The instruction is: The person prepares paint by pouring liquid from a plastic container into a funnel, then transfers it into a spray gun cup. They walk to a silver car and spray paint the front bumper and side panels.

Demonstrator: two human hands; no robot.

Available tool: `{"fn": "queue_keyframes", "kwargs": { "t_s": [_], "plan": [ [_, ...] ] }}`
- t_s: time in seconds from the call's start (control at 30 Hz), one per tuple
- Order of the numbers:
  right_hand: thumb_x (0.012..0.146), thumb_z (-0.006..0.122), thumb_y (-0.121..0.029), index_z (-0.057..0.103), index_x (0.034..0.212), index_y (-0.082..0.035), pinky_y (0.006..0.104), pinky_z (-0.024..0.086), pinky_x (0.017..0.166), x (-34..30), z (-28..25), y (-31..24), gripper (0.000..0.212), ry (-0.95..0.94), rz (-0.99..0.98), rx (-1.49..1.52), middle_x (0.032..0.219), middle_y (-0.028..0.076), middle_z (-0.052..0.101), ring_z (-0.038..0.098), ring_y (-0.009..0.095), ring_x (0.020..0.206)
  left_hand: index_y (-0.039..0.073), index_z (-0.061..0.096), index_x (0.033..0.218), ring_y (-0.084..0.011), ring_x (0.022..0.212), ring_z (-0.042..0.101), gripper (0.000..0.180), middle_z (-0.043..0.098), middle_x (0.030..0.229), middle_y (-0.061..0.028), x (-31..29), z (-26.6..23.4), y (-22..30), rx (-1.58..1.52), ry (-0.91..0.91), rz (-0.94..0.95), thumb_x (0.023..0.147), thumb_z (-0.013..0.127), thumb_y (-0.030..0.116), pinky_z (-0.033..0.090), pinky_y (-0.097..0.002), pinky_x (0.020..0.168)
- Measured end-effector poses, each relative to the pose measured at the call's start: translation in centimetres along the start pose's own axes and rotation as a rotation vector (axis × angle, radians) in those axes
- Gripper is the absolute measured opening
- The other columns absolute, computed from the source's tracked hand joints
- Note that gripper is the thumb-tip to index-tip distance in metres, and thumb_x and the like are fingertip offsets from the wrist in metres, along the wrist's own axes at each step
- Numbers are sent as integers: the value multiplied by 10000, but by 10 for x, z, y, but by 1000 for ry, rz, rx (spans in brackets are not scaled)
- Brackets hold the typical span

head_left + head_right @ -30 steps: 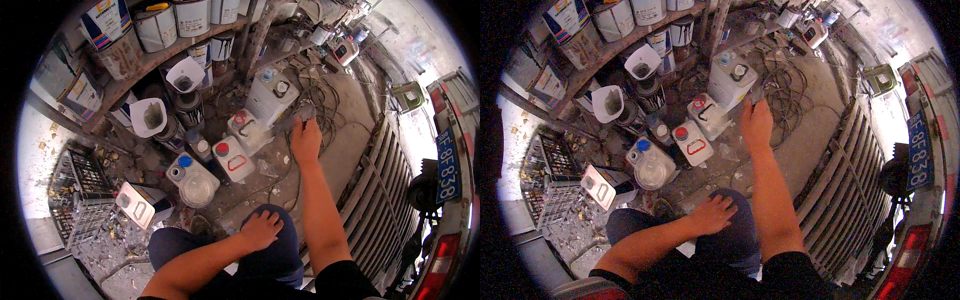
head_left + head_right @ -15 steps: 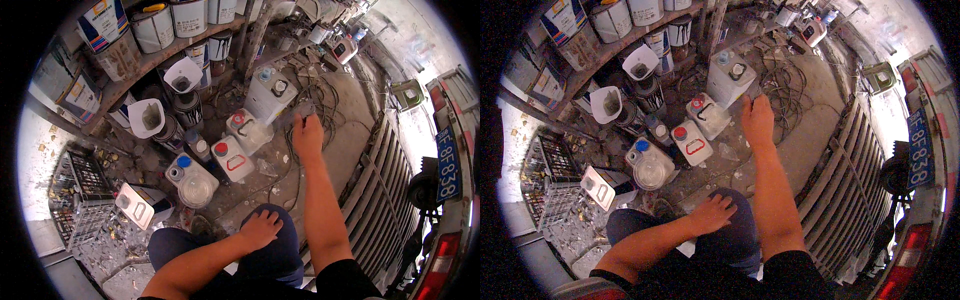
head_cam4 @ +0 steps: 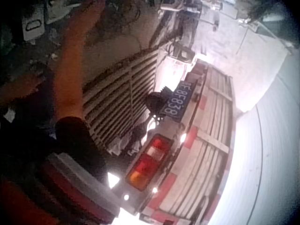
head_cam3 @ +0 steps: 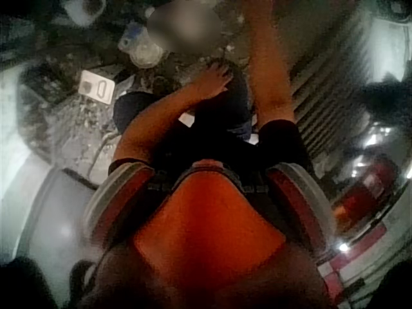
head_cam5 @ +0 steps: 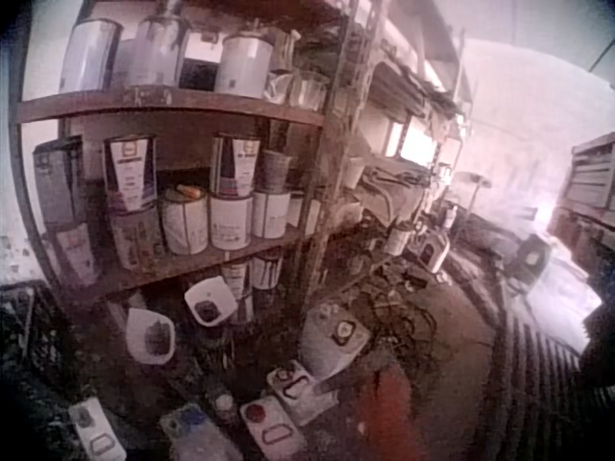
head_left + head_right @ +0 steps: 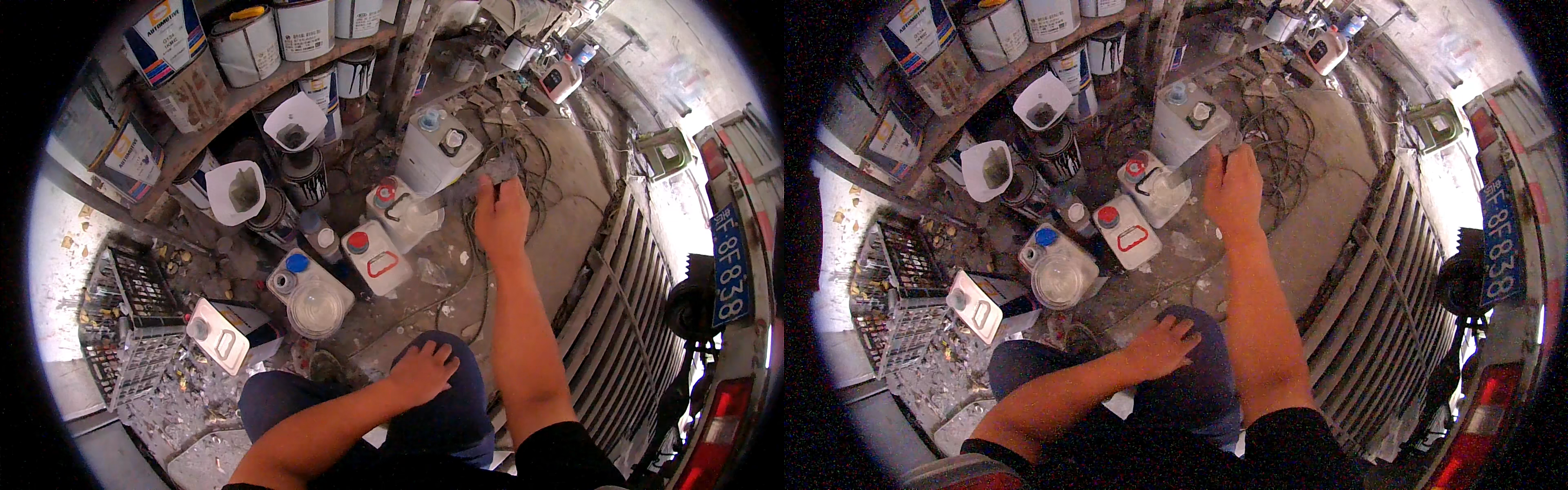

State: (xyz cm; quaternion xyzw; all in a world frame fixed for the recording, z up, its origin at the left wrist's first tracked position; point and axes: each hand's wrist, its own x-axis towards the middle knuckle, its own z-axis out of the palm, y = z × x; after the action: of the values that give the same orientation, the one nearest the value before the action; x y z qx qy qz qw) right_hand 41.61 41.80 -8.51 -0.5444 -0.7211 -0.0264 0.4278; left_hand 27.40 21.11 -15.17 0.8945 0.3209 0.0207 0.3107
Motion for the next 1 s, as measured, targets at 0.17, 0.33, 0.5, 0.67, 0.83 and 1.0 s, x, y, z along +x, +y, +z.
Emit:
{"fn": "queue_keyframes", "kwargs": {
  "t_s": [0.17, 0.33, 0.5, 0.67, 0.83, 1.0],
  "plan": [
    [886, 560, -168, 437, 798, 26, 488, 413, 610, -13, 13, 16, 246, -63, 52, -17, 793, 225, 497, 511, 435, 706, 93, 523, 1248, -352, 1098, 486, 502, 478, 1257, -145, 1, 0, 1, -1, -21, 4, 814, 633, 321, 472, -470, 867],
    [881, 558, -163, 481, 851, 17, 474, 423, 632, -19, 15, 7, 198, -15, 112, -3, 821, 216, 531, 537, 421, 738, 94, 523, 1250, -345, 1091, 490, 505, 474, 1259, -142, -1, -4, 1, -5, -24, -6, 811, 635, 317, 470, -469, 867],
    [866, 575, -150, 525, 915, 6, 462, 431, 650, -9, 4, 5, 172, 72, 276, 76, 816, 210, 565, 551, 414, 746, 95, 523, 1251, -339, 1097, 485, 508, 473, 1260, -138, 1, -3, 2, -5, -29, -5, 810, 636, 319, 467, -469, 870],
    [872, 574, -149, 531, 903, 5, 433, 444, 616, -1, -15, 0, 163, 119, 415, 140, 774, 185, 595, 588, 362, 687, 101, 525, 1251, -336, 1099, 480, 517, 475, 1262, -135, 1, -4, 2, -11, -49, -19, 805, 641, 335, 469, -467, 866],
    [918, 551, -162, 534, 929, 14, 295, 483, 571, 0, -36, 3, 177, 166, 426, 127, 753, 88, 630, 614, 151, 618, 104, 525, 1251, -337, 1103, 478, 524, 474, 1267, -135, 1, -3, 4, 2, -34, -8, 803, 643, 349, 471, -468, 868],
    [932, 546, -183, 535, 944, 11, 273, 491, 574, -1, -45, 4, 195, 229, 440, 210, 773, 69, 628, 604, 127, 630, 101, 520, 1256, -340, 1106, 478, 530, 469, 1273, -134, 3, 1, 4, 3, -43, -4, 803, 644, 347, 469, -466, 876]
  ]
}}
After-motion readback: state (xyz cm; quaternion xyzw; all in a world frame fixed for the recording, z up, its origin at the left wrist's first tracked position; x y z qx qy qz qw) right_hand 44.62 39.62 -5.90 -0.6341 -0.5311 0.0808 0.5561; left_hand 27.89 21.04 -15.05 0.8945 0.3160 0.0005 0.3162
